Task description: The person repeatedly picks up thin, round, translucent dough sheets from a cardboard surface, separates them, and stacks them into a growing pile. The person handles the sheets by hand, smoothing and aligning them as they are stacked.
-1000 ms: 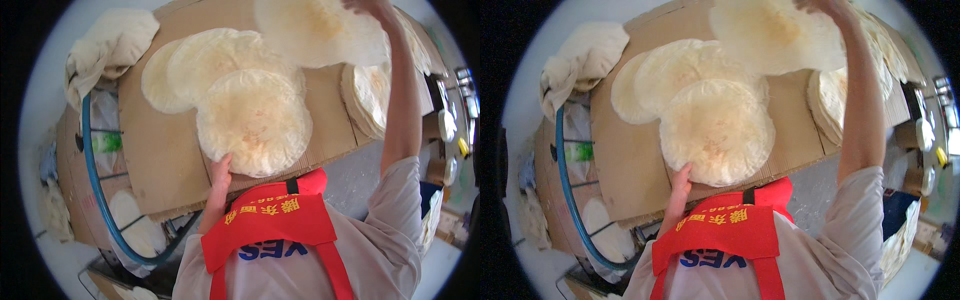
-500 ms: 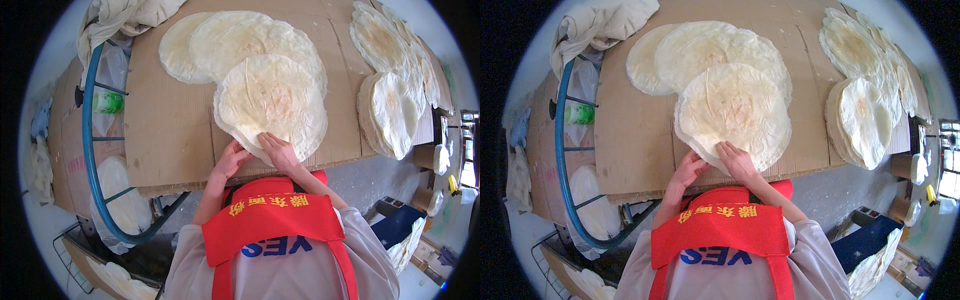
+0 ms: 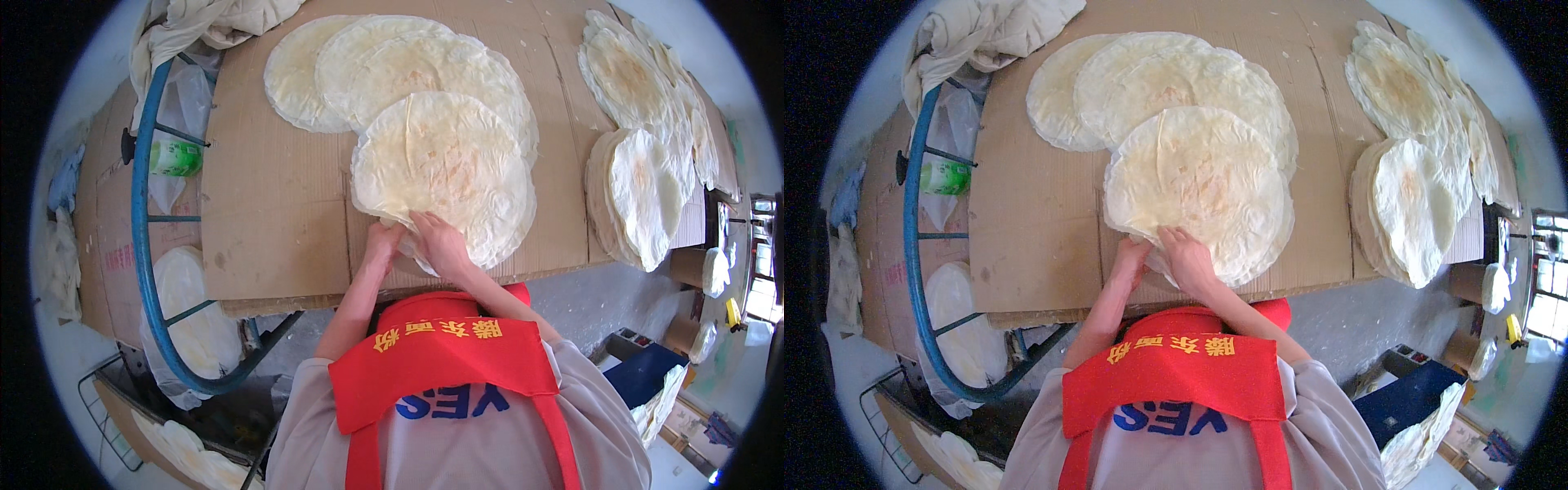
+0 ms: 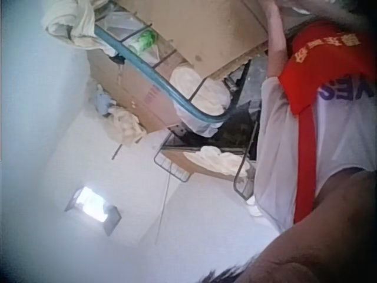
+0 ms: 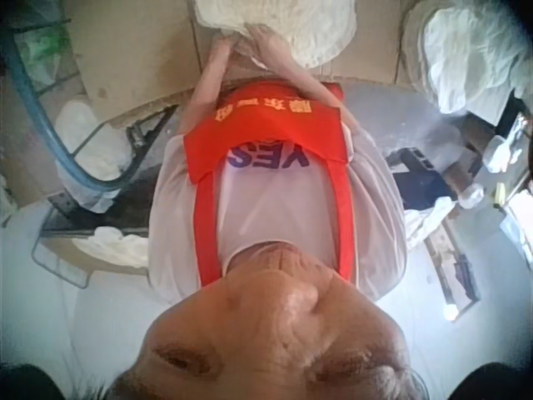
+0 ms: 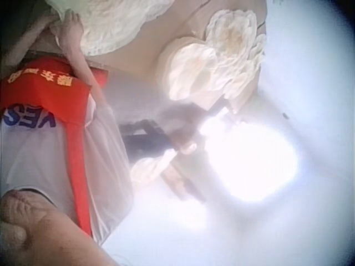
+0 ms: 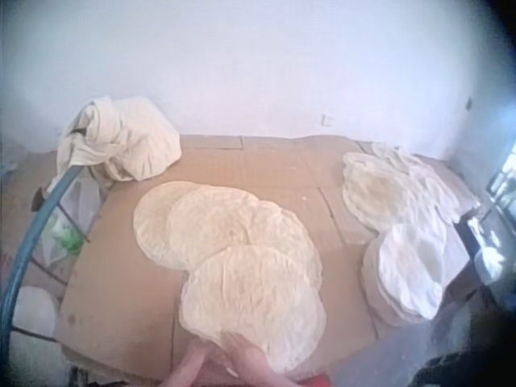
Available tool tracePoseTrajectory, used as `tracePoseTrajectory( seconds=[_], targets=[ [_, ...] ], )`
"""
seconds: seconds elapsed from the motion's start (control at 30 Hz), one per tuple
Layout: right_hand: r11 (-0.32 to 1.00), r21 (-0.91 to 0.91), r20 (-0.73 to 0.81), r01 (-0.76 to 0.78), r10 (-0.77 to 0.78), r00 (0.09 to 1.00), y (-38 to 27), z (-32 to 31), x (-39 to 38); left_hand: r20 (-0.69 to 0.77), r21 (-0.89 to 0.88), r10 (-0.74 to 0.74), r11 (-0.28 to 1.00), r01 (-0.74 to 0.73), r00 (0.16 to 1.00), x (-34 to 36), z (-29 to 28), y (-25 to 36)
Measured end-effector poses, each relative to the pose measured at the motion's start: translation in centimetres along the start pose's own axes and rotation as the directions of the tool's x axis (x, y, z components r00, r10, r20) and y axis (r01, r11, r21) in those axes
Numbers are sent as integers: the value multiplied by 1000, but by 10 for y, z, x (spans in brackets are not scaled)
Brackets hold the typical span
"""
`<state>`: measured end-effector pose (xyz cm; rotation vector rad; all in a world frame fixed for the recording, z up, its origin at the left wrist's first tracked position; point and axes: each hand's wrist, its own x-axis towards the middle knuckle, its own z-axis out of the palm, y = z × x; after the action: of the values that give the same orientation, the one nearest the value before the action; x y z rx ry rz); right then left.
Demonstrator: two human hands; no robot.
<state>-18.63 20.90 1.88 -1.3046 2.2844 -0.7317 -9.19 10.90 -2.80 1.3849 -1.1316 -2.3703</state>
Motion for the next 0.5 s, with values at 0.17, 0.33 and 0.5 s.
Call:
tracePoseTrajectory(
  seconds=[0.17,0.33,0.5],
  targets=[
    [900,367,122,-235,204,971,83,-60,64,-59,-30,12,999,-13,998,8,-3,-9],
    [862,471,-70,-186,246,967,132,-244,118,-58,-64,73,995,-77,996,16,-10,-20],
    [965,259,-397,-42,145,906,68,-391,129,-15,-52,19,998,-20,1000,16,-9,-15]
  ],
)
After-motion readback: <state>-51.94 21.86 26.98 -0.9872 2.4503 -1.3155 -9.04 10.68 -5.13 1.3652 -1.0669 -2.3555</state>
